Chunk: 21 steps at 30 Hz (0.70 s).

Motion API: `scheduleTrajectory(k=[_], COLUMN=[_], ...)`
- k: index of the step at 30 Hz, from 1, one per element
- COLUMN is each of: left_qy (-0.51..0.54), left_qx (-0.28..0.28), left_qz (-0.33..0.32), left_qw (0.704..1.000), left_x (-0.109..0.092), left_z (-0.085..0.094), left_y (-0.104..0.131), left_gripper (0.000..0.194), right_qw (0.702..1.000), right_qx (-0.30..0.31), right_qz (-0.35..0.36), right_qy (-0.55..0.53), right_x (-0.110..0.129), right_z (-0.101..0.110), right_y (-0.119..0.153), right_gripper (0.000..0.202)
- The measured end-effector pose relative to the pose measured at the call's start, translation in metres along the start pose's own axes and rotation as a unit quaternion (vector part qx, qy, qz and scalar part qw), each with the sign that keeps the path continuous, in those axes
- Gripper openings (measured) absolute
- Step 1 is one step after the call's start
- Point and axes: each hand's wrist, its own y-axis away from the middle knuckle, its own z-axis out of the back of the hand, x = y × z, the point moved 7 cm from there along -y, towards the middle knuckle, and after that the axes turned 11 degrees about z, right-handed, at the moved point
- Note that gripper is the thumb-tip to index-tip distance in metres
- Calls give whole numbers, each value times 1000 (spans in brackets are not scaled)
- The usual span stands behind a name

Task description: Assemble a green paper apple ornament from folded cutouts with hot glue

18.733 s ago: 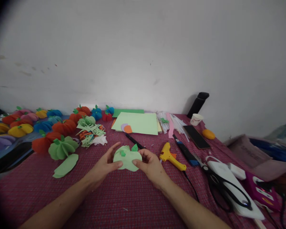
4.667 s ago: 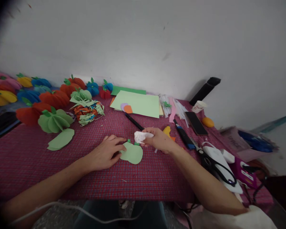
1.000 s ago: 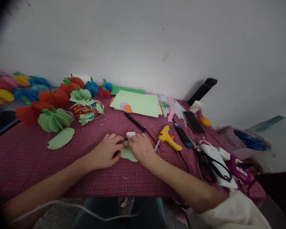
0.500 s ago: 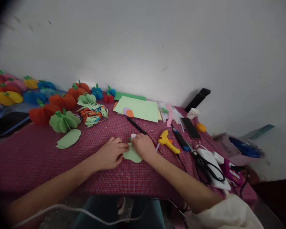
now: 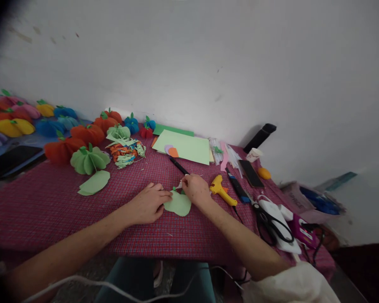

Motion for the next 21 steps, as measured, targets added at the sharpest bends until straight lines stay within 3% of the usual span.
scheduleTrajectory(k=[6, 12, 21], left_qy=[12, 2, 5], left_qx=[2, 5, 10], left_qz=[-2, 1, 2], left_qw=[1000, 1000, 1000], left_x=[0, 1, 1], left_z=[-1, -2, -2], left_y=[-1, -2, -2], left_gripper=[20, 19, 17], right_qw=[996, 994, 987], right_qx=[-20, 2, 60], right_qz=[34, 72, 126], right_qy=[78, 79, 78], right_x=[8, 28, 36], right_z=[10, -2, -9], right_y=[4, 14, 17], right_gripper=[18, 16, 24])
